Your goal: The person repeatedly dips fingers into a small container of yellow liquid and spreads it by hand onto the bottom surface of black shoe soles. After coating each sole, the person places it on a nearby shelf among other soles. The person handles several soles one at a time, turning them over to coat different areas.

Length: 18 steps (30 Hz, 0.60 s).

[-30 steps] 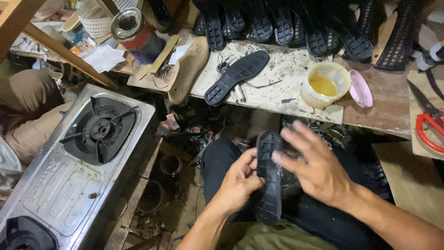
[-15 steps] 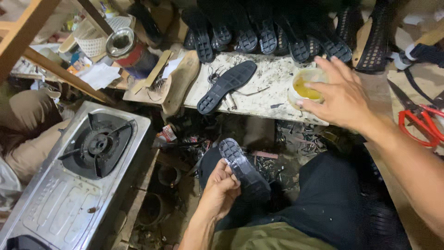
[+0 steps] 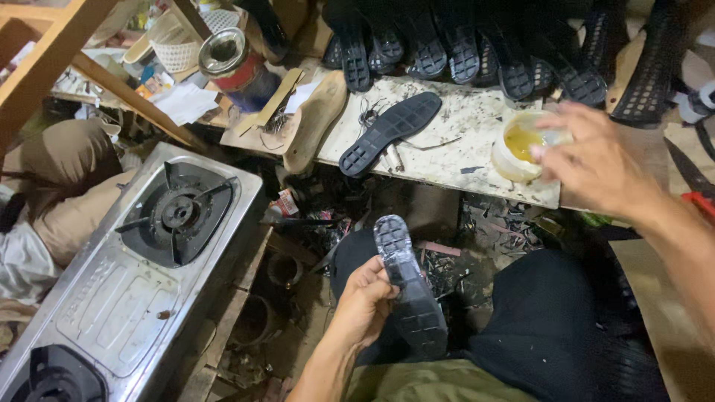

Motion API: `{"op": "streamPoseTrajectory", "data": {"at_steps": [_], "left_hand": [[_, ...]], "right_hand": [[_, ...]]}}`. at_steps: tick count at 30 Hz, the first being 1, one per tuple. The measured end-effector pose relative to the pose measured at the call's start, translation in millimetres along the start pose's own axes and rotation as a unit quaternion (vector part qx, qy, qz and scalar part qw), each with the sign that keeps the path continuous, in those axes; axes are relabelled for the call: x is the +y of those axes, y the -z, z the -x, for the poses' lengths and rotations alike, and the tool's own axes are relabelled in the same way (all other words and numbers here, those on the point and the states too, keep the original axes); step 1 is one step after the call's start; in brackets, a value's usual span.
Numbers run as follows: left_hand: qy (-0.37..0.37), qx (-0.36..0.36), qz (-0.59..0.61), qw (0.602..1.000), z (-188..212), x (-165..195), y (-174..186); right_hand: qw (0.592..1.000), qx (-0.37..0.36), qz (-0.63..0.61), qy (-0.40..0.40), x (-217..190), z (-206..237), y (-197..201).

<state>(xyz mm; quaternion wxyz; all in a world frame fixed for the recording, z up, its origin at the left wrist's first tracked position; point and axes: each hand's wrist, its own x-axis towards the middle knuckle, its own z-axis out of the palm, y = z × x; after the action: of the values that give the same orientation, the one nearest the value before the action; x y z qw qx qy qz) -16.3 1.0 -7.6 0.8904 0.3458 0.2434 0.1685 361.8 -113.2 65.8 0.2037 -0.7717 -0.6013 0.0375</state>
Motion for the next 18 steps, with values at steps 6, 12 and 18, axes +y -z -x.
{"op": "streamPoseTrajectory", "data": {"at_steps": [6,12,18], "left_hand": [[0.007,-0.023,0.005,1.000,-14.8,-11.1,-13.9],[0.044,-0.059,0.014,0.997,-14.6,-17.6,-30.6],[0.019,-0.063,-0.006,0.998,-10.5,-19.7,-33.3]], "right_hand": [[0.966,0.032,-0.176,0.185,-107.6,68.1,-31.6],[0.974,0.086,-0.061,0.202,-126.9,74.5,-53.6],[0.970,0.024,-0.135,0.202,-114.9,79.5,-57.5]]}}
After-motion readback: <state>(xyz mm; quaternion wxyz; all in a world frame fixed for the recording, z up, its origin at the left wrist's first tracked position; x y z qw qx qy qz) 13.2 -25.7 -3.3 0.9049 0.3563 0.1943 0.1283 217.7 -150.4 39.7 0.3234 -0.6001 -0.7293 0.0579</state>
